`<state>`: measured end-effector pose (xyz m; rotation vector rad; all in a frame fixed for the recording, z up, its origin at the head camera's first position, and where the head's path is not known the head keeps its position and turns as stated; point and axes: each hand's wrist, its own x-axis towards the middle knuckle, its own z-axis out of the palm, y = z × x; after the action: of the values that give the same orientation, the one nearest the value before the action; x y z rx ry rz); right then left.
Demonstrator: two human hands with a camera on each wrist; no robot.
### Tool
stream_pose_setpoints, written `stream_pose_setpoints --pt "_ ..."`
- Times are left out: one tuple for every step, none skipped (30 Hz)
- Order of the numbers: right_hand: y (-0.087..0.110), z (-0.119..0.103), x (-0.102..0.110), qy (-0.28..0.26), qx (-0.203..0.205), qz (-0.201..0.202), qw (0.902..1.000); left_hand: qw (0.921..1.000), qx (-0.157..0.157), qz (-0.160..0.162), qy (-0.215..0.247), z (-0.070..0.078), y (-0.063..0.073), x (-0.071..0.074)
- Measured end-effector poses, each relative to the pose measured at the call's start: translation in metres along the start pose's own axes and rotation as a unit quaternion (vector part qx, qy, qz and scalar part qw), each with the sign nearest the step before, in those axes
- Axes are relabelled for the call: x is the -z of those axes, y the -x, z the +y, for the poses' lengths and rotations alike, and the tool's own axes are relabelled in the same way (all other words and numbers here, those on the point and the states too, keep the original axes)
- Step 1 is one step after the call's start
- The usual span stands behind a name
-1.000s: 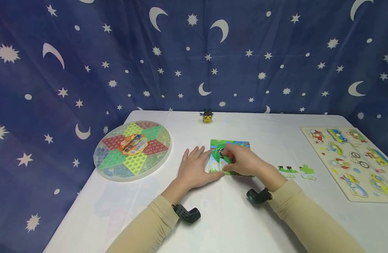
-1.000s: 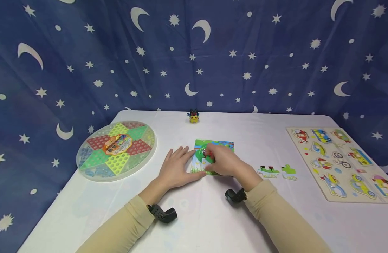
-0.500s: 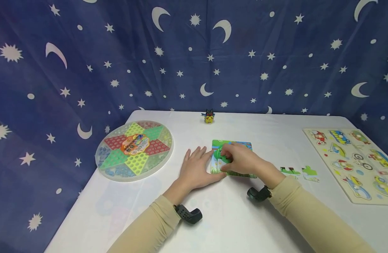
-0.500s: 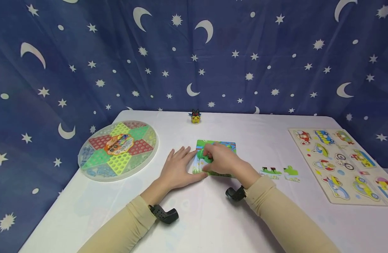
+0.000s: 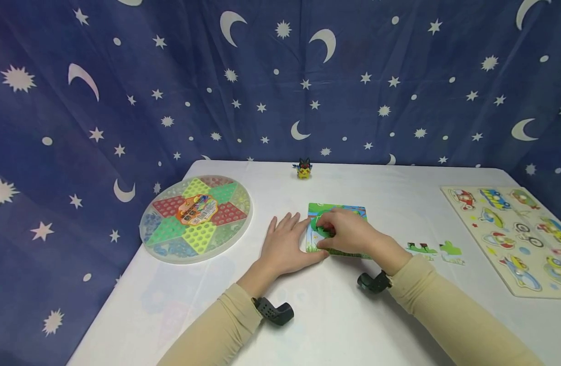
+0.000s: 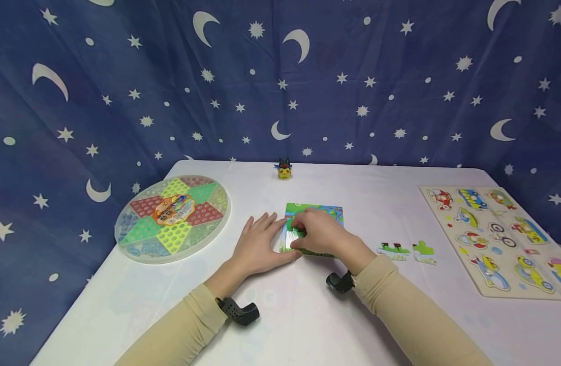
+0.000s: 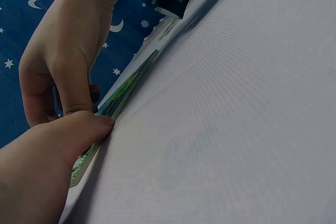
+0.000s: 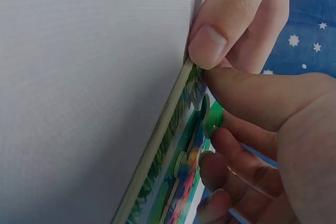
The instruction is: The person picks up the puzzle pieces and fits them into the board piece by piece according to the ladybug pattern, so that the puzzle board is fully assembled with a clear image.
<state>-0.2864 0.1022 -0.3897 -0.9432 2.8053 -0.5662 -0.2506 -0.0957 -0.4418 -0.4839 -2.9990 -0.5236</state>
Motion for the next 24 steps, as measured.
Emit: stream_pose_setpoints --pt "0.0 0.0 0.0 0.002 0.001 0.0 1.0 1.0 0.0 -0.001 0.0 0.0 0.0 0.0" --pt "0.0 0.0 0.0 0.003 0.002 -0.001 1.0 1.0 0.0 -0.001 0.0 0.0 0.0 0.0" --pt "0.0 0.0 0.0 0.002 0.002 0.0 1.0 1.0 0.0 -0.002 0.0 0.0 0.0 0.0" --pt "0.0 0.0 0.0 0.001 0.003 0.001 1.0 1.0 0.0 -0.001 0.0 0.0 0.0 0.0" --pt "0.0 0.0 0.0 -0.001 0.005 0.002 1.0 1.0 0.0 -0.001 0.0 0.0 0.0 0.0" --pt "0.0 0.0 0.0 -0.002 0.007 0.003 1.0 1.0 -0.001 0.0 0.0 0.0 0.0 -0.001" --pt "0.0 0.001 0.0 -0.003 0.011 0.004 0.9999 1.0 -0.001 0.0 0.0 0.0 0.0 -0.001" --pt "0.0 0.001 0.0 -0.003 0.013 0.004 0.9999 1.0 -0.001 0.0 0.0 -0.001 0.0 -0.001" --pt "0.001 0.001 0.0 -0.003 0.015 0.004 0.9999 1.0 -0.002 0.001 0.0 -0.001 -0.001 -0.001" --pt "0.001 0.001 0.0 -0.001 0.018 0.005 0.9998 1.0 -0.001 0.001 0.0 -0.001 -0.001 -0.001" --pt "0.001 0.002 0.0 0.001 0.02 0.005 0.9998 1.0 -0.001 0.0 0.0 -0.001 -0.001 -0.001" --pt "0.001 0.002 0.0 0.004 0.021 0.006 0.9997 1.0 -0.001 0.0 0.001 -0.001 0.0 -0.001" --pt "0.001 0.002 -0.001 0.006 0.022 0.008 0.9997 1.0 -0.002 0.001 0.002 -0.001 0.0 -0.001" --pt "0.002 0.002 -0.001 0.009 0.022 0.009 0.9997 1.0 -0.001 0.001 0.002 -0.001 0.0 -0.001" --pt "0.002 0.002 -0.002 0.011 0.022 0.011 0.9996 1.0 -0.001 0.001 0.002 -0.001 0.0 -0.001" --pt "0.002 0.003 -0.002 0.012 0.023 0.012 0.9996 1.0 -0.001 0.001 0.002 -0.001 0.0 -0.001" --pt "0.003 0.004 -0.003 0.012 0.024 0.014 0.9995 1.0 -0.002 0.001 0.002 -0.001 0.0 -0.001" --pt "0.003 0.005 -0.003 0.012 0.026 0.016 0.9995 1.0 -0.002 0.001 0.001 -0.001 0.0 -0.002" --pt "0.003 0.006 -0.004 0.012 0.03 0.018 0.9993 1.0 -0.001 0.0 -0.001 -0.001 0.0 -0.002" --pt "0.004 0.007 -0.004 0.011 0.035 0.021 0.9991 1.0 0.0 -0.001 -0.003 -0.001 0.0 -0.002" --pt "0.004 0.008 -0.004 0.01 0.043 0.026 0.9987 1.0 0.0 -0.002 -0.005 -0.001 0.0 -0.002" --pt "0.005 0.009 -0.004 0.008 0.051 0.03 0.9982 1.0 0.0 -0.002 -0.006 -0.001 0.0 -0.003" --pt "0.005 0.01 -0.004 0.007 0.06 0.035 0.9975 1.0 0.0 0.0 -0.006 -0.001 0.0 -0.003" --pt "0.006 0.012 -0.004 0.005 0.07 0.038 0.9968 1.0 0.0 0.0 -0.007 -0.001 0.0 -0.002"
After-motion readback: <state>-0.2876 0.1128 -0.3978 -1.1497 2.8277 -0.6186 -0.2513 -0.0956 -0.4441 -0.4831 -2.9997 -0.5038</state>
